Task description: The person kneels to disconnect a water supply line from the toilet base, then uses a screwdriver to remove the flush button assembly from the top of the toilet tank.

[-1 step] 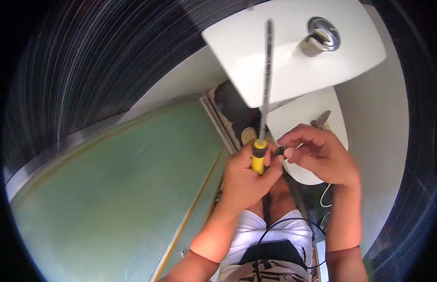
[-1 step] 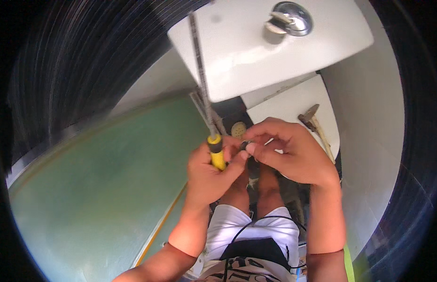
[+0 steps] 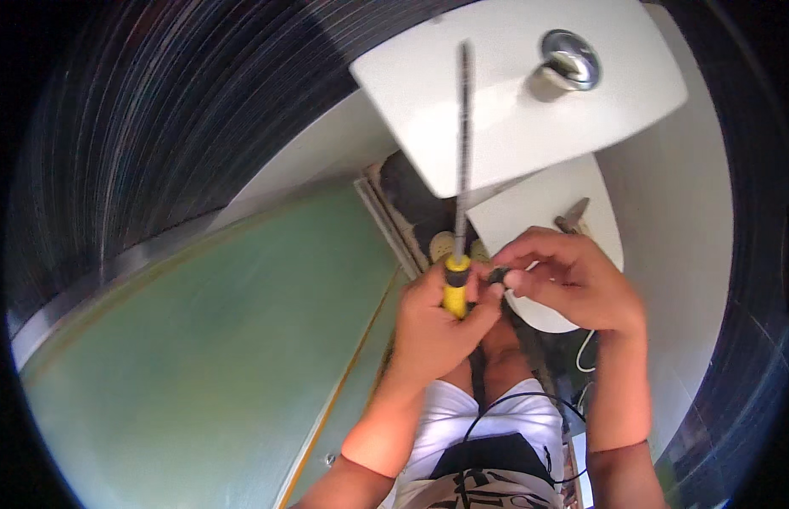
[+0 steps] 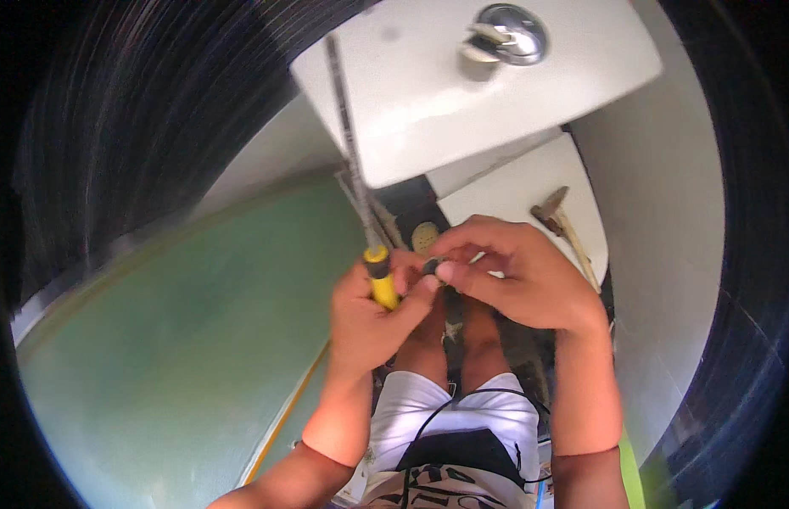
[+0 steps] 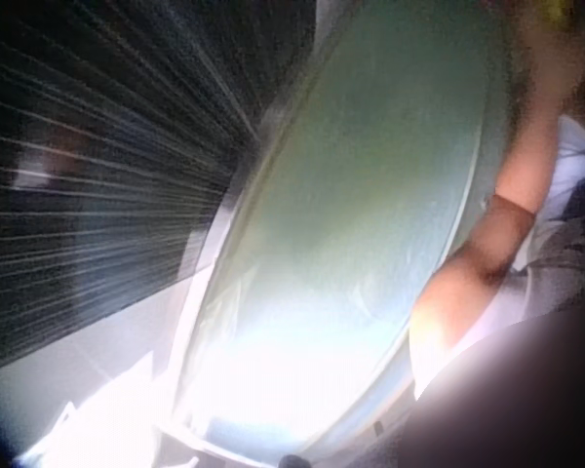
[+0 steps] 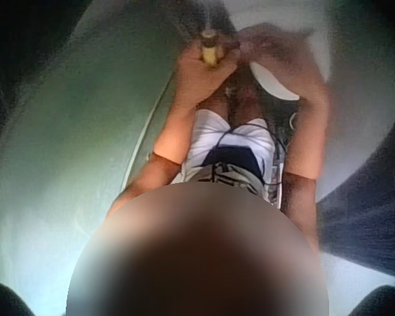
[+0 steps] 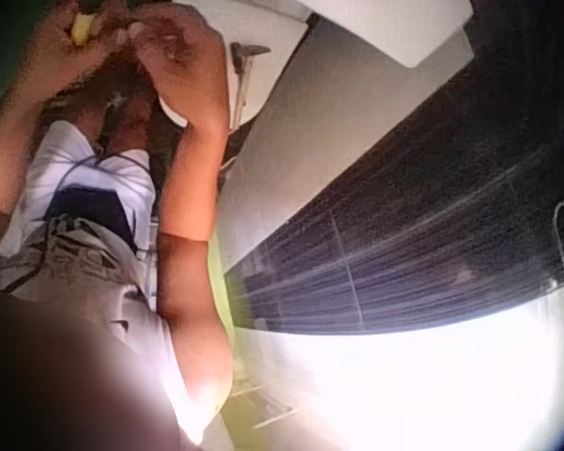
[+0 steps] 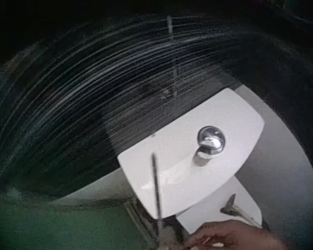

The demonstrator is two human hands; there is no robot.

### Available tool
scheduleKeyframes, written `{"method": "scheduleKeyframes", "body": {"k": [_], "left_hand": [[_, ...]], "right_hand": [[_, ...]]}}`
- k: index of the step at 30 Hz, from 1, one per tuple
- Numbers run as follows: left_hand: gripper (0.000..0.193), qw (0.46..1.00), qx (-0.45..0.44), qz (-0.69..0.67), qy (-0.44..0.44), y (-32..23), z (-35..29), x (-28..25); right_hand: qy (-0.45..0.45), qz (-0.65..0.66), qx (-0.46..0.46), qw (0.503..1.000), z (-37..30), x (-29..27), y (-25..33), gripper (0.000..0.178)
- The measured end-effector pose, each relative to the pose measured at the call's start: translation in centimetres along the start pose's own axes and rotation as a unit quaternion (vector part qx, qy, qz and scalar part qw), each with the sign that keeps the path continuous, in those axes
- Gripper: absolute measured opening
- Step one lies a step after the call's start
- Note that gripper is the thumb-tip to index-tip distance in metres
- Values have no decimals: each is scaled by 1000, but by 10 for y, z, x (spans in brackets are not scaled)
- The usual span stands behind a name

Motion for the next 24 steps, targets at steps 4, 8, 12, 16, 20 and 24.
{"method": "scheduleKeyframes", "body": {"k": [4,8,12,16,20,24], "left_hand": [[20,997,11,75,-20,-1,1,3],[17,1000,-7,15,-9,-3,-4,2],[17,1000,-20,11,-20,-9,-6,6],[15,998,-23,44,-25,-13,-8,11],[15,999,14,27,-41,-11,-9,17],[15,995,28,71,-67,-10,-8,19]], "right_hand": [[27,-34,-40,998,-2,-6,-3,24],[57,-50,-51,996,-5,-4,-2,24],[17,22,-42,999,-12,-1,-4,23],[-3,-15,-86,996,-15,1,-5,20],[-40,-62,-105,992,-19,8,-2,19],[-91,-131,-143,977,-23,16,-5,19]]}}
Point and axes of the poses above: each hand's wrist, its own z-axis towards the middle knuckle, its own x-axis out of the palm, y = z × x, the point moved 1 cm from there along z, towards the middle knuckle, and after that the axes turned 15 degrees about -x, right-handed, at the moved point
